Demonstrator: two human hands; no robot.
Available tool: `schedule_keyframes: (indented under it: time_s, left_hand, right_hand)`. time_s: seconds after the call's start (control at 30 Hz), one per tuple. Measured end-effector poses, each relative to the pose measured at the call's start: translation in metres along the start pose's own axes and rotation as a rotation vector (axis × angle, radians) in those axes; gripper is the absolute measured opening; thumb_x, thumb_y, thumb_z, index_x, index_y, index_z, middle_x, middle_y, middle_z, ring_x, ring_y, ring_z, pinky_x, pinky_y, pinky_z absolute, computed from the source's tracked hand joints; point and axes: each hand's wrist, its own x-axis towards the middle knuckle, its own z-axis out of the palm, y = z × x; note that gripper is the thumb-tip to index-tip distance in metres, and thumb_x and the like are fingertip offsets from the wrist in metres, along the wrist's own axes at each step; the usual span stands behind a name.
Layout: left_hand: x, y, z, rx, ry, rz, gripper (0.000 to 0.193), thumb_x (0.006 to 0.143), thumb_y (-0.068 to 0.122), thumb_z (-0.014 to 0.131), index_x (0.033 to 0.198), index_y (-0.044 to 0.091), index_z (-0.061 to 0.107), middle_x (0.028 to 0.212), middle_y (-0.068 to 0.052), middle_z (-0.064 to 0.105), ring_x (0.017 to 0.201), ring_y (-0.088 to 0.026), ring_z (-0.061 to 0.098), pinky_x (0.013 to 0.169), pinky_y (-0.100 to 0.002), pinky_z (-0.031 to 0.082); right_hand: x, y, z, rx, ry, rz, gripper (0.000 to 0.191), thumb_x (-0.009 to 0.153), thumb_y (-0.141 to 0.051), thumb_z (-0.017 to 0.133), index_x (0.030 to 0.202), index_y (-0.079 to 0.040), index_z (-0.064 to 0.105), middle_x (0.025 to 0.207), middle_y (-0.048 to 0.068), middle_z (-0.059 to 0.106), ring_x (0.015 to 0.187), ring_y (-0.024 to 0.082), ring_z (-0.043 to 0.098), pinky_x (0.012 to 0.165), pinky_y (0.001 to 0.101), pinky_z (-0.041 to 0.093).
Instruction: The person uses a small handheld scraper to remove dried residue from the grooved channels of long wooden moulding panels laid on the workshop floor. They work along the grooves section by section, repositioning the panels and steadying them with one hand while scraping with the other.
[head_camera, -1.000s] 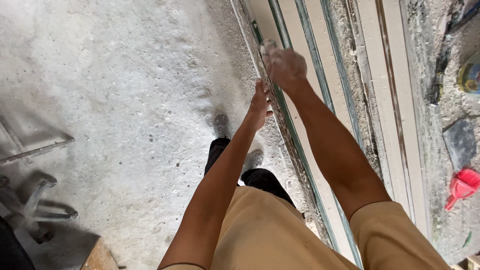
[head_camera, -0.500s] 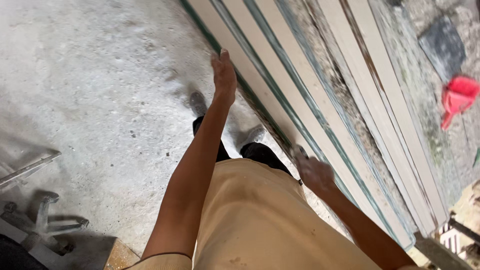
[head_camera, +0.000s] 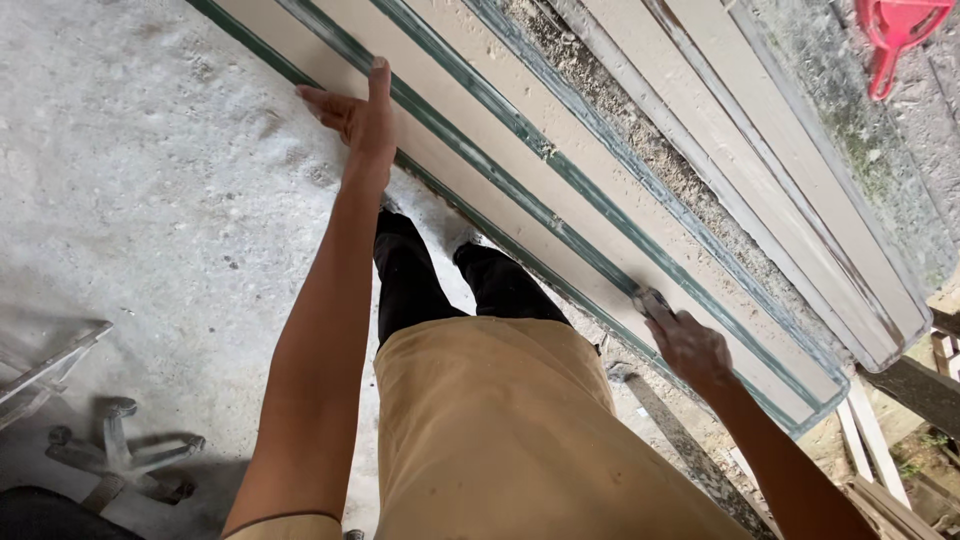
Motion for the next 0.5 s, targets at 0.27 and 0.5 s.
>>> schedule_keyframes:
  time_s: [0.27, 0.5]
  left_hand:
    - [-0.011, 0.018, -0.019, -0.182, -0.124, 0.0, 0.117, 0.087, 0.084, 0.038, 0.161, 0.014, -0.019, 0.17, -0.015, -0.022, 0.157, -0.034, -0.023, 0.122, -0.062, 0.003]
    - [-0.001, 0.024, -0.01, -0.202, -0.077, 0.051, 0.125, 0.083, 0.088, 0.038, 0.155, 0.015, -0.035, 0.165, -0.013, -0.036, 0.153, -0.037, -0.03, 0.119, -0.066, 0.002]
  right_hand:
    - [0.122, -0.112, -0.134, -0.105, 0.084, -0.254, 0.042, 0.115, -0.034, 0.028, 0.154, -0.023, 0.036, 0.053, 0.008, 0.056, 0.033, 0.013, 0.034, 0.025, 0.0328, 0.026]
    - [0.262, -0.212, -0.23, 0.131, 0.191, -0.385, 0.039, 0.117, -0.035, 0.025, 0.148, -0.016, 0.041, 0.055, 0.006, 0.049, 0.034, 0.015, 0.038, 0.024, 0.0343, 0.03]
